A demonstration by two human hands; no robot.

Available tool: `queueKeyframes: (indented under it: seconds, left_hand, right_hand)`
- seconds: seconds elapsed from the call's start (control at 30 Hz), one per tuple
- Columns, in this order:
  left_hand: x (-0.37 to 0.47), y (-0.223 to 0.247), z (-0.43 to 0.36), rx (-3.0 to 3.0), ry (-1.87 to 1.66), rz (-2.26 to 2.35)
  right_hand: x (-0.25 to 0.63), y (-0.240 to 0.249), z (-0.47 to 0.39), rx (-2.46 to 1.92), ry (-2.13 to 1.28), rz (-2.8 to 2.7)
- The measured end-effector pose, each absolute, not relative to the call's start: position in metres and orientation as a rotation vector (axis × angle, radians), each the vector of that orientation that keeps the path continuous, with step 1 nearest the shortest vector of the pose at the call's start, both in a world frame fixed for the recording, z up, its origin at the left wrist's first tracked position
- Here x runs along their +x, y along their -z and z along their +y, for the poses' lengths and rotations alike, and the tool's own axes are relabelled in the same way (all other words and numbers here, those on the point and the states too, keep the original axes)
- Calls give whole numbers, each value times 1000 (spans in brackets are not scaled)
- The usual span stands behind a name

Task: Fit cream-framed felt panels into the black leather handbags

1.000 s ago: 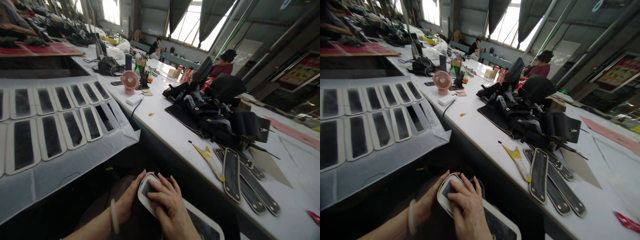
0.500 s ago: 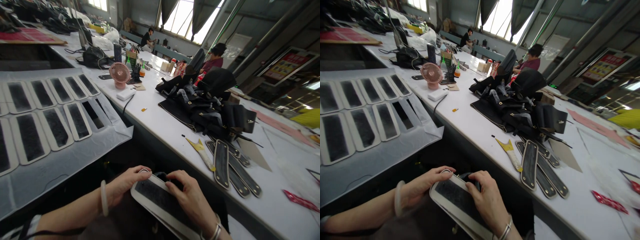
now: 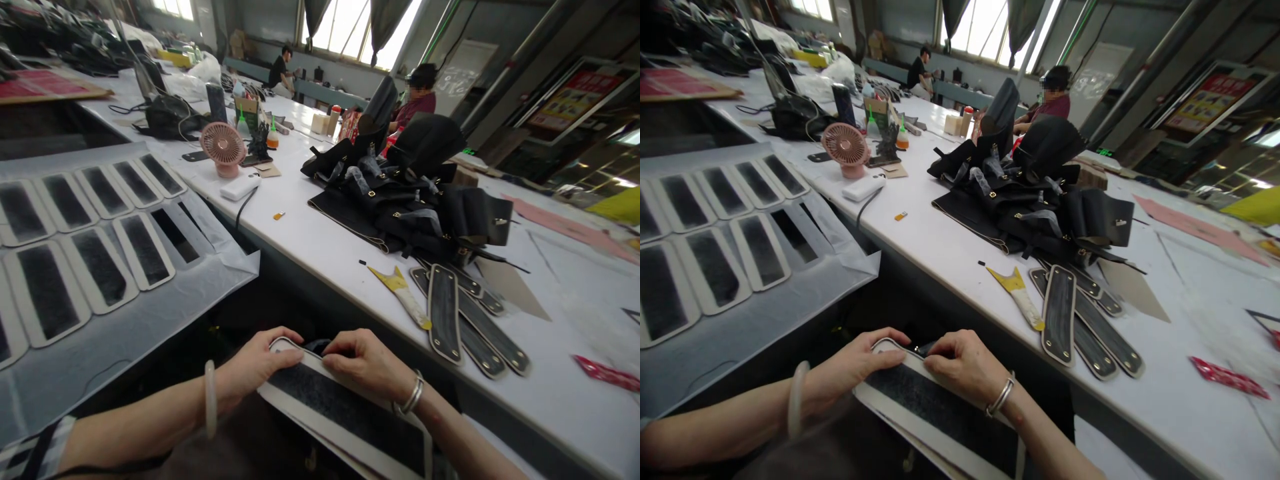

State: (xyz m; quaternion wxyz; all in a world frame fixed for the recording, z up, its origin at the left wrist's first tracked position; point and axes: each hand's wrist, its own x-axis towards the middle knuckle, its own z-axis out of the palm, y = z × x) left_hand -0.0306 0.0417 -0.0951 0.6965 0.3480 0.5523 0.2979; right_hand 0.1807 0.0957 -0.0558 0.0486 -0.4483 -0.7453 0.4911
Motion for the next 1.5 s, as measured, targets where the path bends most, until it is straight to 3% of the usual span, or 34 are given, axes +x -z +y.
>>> queueKeyframes:
  seconds: [0.53, 0.9, 1.1, 1.23, 1.4, 1.5]
  left_hand:
    - [-25, 91, 45, 875, -704, 1287]
    - [-30, 110, 41, 1077, -790, 1195]
    - [-43, 113, 53, 1897, -617, 1367]
    - [-32, 92, 61, 2668, -584, 1150]
    - [5, 67, 58, 2731, -355, 699]
    - [31, 65, 54, 2612, -335, 612]
  right_hand:
    - [153, 66, 102, -1064, -984, -2570]
    - [122, 66, 102, -950, -972, -2765]
    - [155, 50, 123, -1226, -1423, -2151]
    - [233, 71, 115, -1498, -1426, -1539]
    - [290, 133, 40, -1709, -1338, -994]
    - [282, 143, -11, -1633, -1303, -824]
